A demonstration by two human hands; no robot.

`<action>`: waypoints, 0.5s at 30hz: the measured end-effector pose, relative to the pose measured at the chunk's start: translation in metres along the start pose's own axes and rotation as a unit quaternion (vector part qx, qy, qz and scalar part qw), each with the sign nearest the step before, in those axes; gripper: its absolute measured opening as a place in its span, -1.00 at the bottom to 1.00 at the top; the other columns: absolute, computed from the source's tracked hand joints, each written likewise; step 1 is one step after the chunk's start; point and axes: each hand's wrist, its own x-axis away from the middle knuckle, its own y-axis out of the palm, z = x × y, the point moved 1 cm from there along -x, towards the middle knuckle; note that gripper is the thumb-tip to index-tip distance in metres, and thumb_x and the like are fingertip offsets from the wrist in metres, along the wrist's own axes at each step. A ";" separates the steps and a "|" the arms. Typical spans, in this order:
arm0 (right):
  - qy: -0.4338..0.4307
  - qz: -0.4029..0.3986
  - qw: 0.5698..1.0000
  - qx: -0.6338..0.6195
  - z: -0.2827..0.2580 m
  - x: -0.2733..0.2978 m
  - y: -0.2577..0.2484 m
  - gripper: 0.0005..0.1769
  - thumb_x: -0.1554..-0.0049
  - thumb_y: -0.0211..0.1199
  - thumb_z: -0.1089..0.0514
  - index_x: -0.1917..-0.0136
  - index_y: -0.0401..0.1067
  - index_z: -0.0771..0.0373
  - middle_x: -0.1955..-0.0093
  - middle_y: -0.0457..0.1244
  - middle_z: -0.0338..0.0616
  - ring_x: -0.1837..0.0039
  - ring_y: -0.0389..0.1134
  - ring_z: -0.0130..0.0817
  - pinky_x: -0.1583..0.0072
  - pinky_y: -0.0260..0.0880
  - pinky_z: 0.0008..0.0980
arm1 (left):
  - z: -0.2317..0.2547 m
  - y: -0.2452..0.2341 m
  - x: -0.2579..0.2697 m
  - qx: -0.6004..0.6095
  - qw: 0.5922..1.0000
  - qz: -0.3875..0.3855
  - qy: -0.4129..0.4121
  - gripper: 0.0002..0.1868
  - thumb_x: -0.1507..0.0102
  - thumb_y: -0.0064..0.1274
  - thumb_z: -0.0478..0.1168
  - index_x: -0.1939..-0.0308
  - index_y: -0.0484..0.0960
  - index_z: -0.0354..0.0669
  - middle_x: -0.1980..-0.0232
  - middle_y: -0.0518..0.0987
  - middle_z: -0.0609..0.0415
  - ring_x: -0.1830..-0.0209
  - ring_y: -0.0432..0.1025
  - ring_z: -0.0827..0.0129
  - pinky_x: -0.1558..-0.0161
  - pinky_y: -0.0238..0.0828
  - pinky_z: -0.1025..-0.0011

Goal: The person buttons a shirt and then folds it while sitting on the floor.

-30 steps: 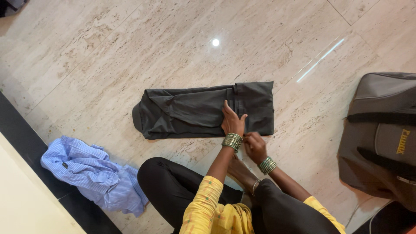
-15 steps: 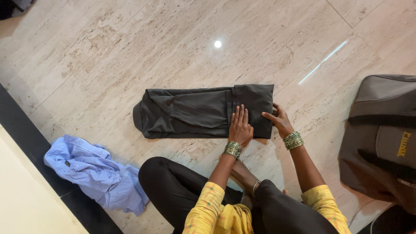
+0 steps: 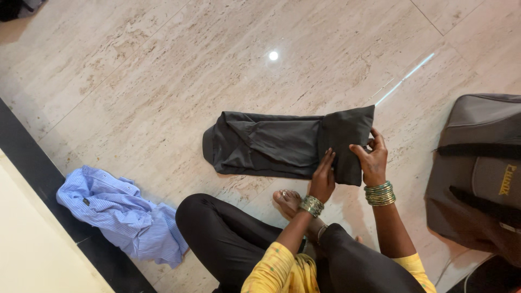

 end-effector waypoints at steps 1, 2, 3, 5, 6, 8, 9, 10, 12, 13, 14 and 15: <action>-0.021 0.007 0.999 0.050 -0.004 0.003 0.005 -0.20 -0.04 0.36 0.35 -0.51 0.18 0.44 0.01 0.33 0.01 0.08 0.42 -0.33 0.15 0.50 -0.41 | 0.003 0.003 0.013 0.018 1.000 0.008 -0.021 -0.29 -0.25 -0.23 -0.55 -0.53 0.27 -0.29 -0.62 0.23 -0.17 -0.60 0.17 0.02 -0.49 0.23 0.24; -0.034 -0.001 0.998 0.061 -0.006 0.006 0.016 -0.17 -0.04 0.37 0.33 -0.52 0.14 0.42 0.01 0.33 0.00 0.09 0.43 -0.33 0.16 0.51 -0.42 | 0.002 0.006 0.026 0.035 0.998 0.020 -0.042 -0.23 -0.17 -0.26 -0.58 -0.53 0.25 -0.33 -0.60 0.24 -0.21 -0.56 0.20 0.01 -0.44 0.27 0.24; -0.046 -0.010 0.996 0.072 -0.007 0.011 0.028 -0.15 -0.04 0.39 0.31 -0.53 0.11 0.40 0.02 0.33 0.00 0.11 0.45 -0.34 0.17 0.53 -0.43 | -0.002 0.009 0.039 0.051 0.996 0.032 -0.063 -0.16 -0.09 -0.29 -0.61 -0.53 0.23 -0.37 -0.58 0.25 -0.25 -0.52 0.24 -0.01 -0.39 0.32 0.24; -0.050 -0.027 0.990 0.126 -0.005 0.018 0.055 -0.07 -0.03 0.43 0.24 -0.55 0.03 0.33 0.03 0.34 -0.01 0.16 0.45 -0.34 0.23 0.54 -0.44 | -0.029 0.021 0.057 0.110 0.973 0.024 -0.199 -0.30 -0.14 -0.16 -0.56 -0.42 0.29 -0.34 -0.41 0.38 -0.21 -0.34 0.34 0.13 -0.21 0.38 0.29; -0.043 -0.035 0.984 0.168 -0.003 0.019 0.071 -0.02 -0.02 0.46 0.20 -0.56 -0.01 0.29 0.04 0.35 -0.02 0.21 0.44 -0.33 0.27 0.54 -0.46 | -0.045 0.029 0.066 0.151 0.954 0.024 -0.257 -0.36 -0.16 -0.12 -0.53 -0.37 0.30 -0.33 -0.35 0.41 -0.17 -0.28 0.36 0.19 -0.17 0.38 0.32; -0.093 -0.065 0.972 0.207 0.001 0.024 0.107 -0.04 -0.03 0.47 0.17 -0.55 0.01 0.26 0.08 0.33 -0.05 0.25 0.40 -0.30 0.29 0.49 -0.39 | -0.076 0.044 0.072 0.250 0.927 0.061 -0.274 -0.49 -0.21 -0.03 -0.47 -0.27 0.33 -0.29 -0.22 0.46 -0.09 -0.15 0.39 0.31 -0.08 0.40 0.37; -0.109 -0.071 0.965 0.226 0.003 0.030 0.124 -0.03 0.00 0.50 0.15 -0.53 0.01 0.28 0.11 0.31 -0.06 0.23 0.39 -0.29 0.26 0.47 -0.35 | -0.089 0.048 0.074 0.297 0.912 0.087 -0.268 -0.54 -0.23 0.01 -0.45 -0.21 0.35 -0.28 -0.15 0.49 -0.05 -0.09 0.41 0.37 -0.04 0.41 0.39; -0.126 -0.078 0.958 0.244 0.006 0.033 0.140 -0.01 0.03 0.52 0.13 -0.50 0.02 0.29 0.14 0.28 -0.06 0.22 0.37 -0.28 0.23 0.45 -0.31 | -0.099 0.049 0.075 0.344 0.891 0.125 -0.269 -0.60 -0.26 0.05 -0.42 -0.16 0.36 -0.26 -0.09 0.51 -0.01 -0.03 0.42 0.42 0.00 0.42 0.42; -0.164 -0.090 0.949 0.254 0.011 0.036 0.165 0.01 0.07 0.56 0.15 -0.49 0.02 0.31 0.14 0.26 -0.05 0.19 0.34 -0.25 0.17 0.41 -0.26 | -0.113 0.043 0.079 0.442 0.824 0.215 -0.281 -0.47 -0.23 0.07 -0.35 -0.26 0.32 -0.02 -0.12 0.51 0.24 -0.07 0.46 0.57 -0.02 0.48 0.51; -0.182 -0.096 0.944 0.258 0.014 0.037 0.174 0.03 0.08 0.57 0.15 -0.48 0.03 0.31 0.14 0.25 -0.04 0.17 0.33 -0.23 0.14 0.40 -0.23 | -0.117 0.039 0.080 0.403 0.835 0.227 -0.299 -0.54 -0.27 0.06 -0.32 -0.24 0.35 -0.08 -0.05 0.51 0.23 0.01 0.43 0.55 0.04 0.44 0.50; -0.154 -0.126 0.950 0.239 0.018 0.036 0.181 -0.01 0.08 0.55 0.18 -0.46 0.06 0.31 0.13 0.25 -0.05 0.18 0.35 -0.25 0.13 0.42 -0.28 | -0.120 0.035 0.079 0.364 0.843 0.239 -0.316 -0.61 -0.30 0.04 -0.28 -0.21 0.38 -0.14 0.01 0.50 0.21 0.08 0.40 0.53 0.10 0.41 0.49; -0.126 -0.155 0.955 0.220 0.022 0.035 0.187 -0.05 0.08 0.53 0.20 -0.45 0.09 0.30 0.12 0.25 -0.05 0.20 0.36 -0.26 0.13 0.44 -0.32 | -0.122 0.030 0.080 0.325 0.849 0.250 -0.334 -0.66 -0.34 0.02 -0.24 -0.18 0.42 -0.19 0.08 0.50 0.20 0.16 0.38 0.51 0.16 0.38 0.49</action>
